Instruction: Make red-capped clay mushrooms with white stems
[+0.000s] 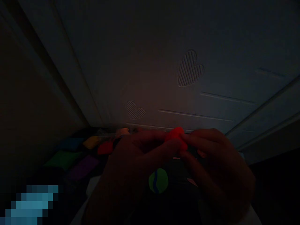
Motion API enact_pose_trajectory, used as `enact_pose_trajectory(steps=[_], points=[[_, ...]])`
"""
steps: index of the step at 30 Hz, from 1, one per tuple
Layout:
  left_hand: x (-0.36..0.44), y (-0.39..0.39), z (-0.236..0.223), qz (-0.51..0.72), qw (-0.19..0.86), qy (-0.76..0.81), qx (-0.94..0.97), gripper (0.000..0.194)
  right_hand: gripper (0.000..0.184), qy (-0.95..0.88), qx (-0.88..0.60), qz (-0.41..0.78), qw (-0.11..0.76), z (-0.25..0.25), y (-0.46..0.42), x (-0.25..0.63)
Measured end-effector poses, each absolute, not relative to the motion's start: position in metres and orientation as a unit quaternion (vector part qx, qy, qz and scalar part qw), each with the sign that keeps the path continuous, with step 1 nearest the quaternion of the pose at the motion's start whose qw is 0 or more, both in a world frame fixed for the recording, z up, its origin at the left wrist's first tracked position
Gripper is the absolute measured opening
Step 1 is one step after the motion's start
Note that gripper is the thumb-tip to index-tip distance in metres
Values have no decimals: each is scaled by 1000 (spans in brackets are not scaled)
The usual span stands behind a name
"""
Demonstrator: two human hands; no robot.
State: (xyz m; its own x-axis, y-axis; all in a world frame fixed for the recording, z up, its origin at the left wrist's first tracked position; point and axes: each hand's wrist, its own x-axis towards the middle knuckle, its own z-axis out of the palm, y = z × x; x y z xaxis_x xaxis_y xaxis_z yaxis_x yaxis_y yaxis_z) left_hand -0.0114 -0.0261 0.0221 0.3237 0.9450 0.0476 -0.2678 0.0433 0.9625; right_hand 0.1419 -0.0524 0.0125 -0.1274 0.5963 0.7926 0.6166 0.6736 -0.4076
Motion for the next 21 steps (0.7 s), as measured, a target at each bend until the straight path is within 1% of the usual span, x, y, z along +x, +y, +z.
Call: enact_pose_trajectory(steps=[8, 16, 19, 21], points=[[-11, -27, 25, 480, 597, 366, 527, 11, 21, -746, -401, 16, 531, 12, -50, 142], [-14, -27, 26, 473, 586, 371, 543, 19, 21, -747, -385, 31, 541, 10, -51, 145], [-15, -26, 26, 469, 572, 384, 553, 17, 25, -747, -384, 27, 542, 10, -51, 145], [-15, -26, 26, 464, 580, 376, 553, 14, 25, -748, -384, 25, 540, 11, -51, 145]])
